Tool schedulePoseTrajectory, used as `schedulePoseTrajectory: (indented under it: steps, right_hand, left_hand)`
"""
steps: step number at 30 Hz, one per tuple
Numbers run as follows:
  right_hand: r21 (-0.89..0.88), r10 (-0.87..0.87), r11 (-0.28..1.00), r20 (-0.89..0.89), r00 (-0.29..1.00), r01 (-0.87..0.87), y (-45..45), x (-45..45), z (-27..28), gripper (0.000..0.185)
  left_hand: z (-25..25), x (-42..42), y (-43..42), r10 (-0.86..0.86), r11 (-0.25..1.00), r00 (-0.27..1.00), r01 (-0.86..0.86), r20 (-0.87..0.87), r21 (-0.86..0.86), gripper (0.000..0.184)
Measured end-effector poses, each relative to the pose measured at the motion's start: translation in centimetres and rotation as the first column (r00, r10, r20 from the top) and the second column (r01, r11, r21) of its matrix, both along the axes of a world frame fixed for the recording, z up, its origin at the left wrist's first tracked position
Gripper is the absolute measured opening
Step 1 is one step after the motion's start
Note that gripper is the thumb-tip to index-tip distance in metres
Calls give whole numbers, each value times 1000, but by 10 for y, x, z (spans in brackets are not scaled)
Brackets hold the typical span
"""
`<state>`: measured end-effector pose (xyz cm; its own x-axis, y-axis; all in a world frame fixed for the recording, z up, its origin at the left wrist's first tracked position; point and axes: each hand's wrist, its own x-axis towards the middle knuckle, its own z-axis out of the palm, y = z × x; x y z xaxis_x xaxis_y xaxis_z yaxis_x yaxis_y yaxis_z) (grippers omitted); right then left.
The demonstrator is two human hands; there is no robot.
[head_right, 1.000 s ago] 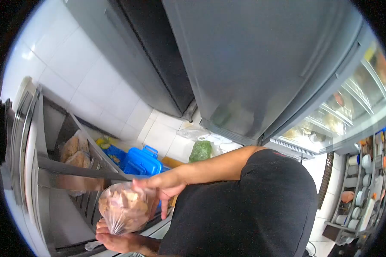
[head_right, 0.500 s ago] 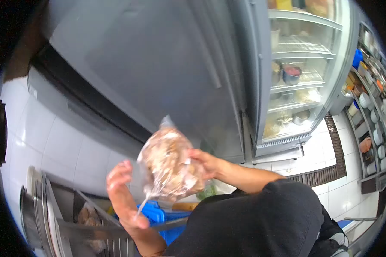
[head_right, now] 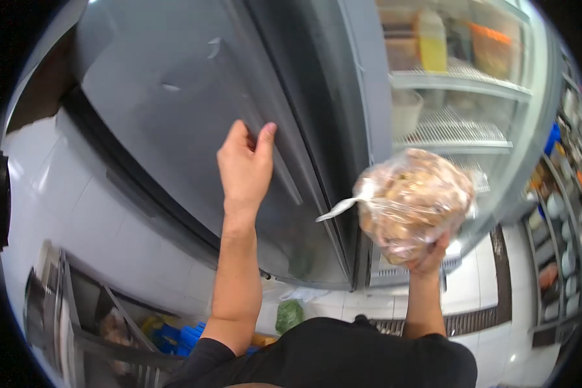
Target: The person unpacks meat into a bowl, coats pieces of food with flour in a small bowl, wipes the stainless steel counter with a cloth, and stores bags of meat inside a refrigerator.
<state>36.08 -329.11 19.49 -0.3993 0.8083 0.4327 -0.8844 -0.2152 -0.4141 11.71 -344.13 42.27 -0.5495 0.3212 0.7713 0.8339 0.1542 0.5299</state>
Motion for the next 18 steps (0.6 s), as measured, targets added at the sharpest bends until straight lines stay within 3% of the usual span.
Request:
schedulePoseTrajectory:
  steps: [3,6,8,10,11,14,16,18]
  right_hand:
    - [-121,-230,962,116,966,243,32,0,7,91]
    - [30,-205,978,-54,977,207,32,-16,31,81]
    - [312,155,944,-120,981,-111,56,-23,38,81]
    - [408,183,903,-79,980,-136,50,-30,41,81]
    - [381,36,925,-49,998,-15,38,-44,55,81]
    - [397,-306,860,-105,946,322,9,-91,84,89]
    - [496,-563,659,-173,808,565,-19,-118,118,96]
    - [588,-748,349,-294,594,730,-64,-137,168,104]
  left_hand:
    - [-1,1,-7,-43,999,999,44,-6,26,38]
    - [-2,23,-57,-1,999,998,4,-63,45,37]
    - [-12,36,-109,-116,984,989,102,89,145,33]
    - [-22,54,-172,-223,936,944,139,241,324,17]
    - [-40,53,-201,-191,882,950,57,245,467,17]
    - [-47,63,-264,-245,676,948,15,205,737,58]
    - [-49,53,-310,-235,717,966,93,113,691,69]
    - [-52,49,-351,-153,786,986,76,73,613,84]
